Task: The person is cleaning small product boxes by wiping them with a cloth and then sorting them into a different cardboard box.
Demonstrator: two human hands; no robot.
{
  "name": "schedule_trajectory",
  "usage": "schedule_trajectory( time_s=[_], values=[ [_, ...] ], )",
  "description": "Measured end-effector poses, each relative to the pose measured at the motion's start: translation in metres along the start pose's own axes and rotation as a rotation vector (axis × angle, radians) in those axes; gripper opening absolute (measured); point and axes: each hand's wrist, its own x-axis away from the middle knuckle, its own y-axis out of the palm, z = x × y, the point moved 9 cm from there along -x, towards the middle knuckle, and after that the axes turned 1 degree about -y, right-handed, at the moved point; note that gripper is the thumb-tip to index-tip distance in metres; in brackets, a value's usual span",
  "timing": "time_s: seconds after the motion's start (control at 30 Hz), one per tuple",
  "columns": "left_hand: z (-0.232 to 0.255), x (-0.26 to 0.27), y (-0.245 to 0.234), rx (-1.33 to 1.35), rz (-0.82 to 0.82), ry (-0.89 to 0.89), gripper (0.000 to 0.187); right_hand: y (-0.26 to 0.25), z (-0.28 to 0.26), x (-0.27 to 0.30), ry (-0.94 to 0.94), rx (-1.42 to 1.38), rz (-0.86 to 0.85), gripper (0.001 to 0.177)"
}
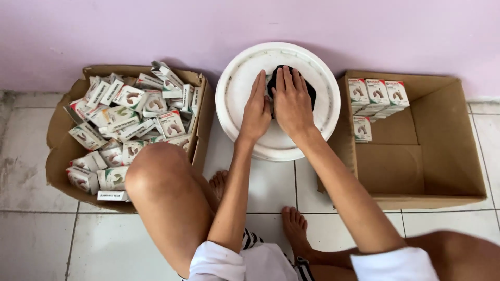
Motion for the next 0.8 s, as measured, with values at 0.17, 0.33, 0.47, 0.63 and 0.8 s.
schedule_trajectory(
  time_s=[0.17, 0.33, 0.47, 0.63, 0.8],
  values=[
    [0.004, -0.001, 0.0, -0.019, 0.005, -0.001, 0.077, -0.013, -0.002, 0.004, 0.098, -0.209, 0.068, 0.047],
    [0.017, 0.006, 0.0, -0.06, 0.017, -0.012, 0.078, -0.011, -0.001, 0.015, 0.171, -0.298, 0.109, 0.045],
    [0.026, 0.001, -0.005, -0.073, 0.016, -0.032, 0.08, -0.011, 0.0, 0.01, 0.195, -0.35, 0.141, 0.044],
    [0.028, 0.005, -0.004, -0.08, -0.011, -0.067, 0.08, -0.022, -0.004, 0.02, 0.251, -0.364, 0.106, 0.043],
    [0.032, 0.003, -0.004, -0.076, -0.038, -0.063, 0.083, -0.042, -0.009, 0.031, 0.298, -0.444, -0.001, 0.044]
  ],
)
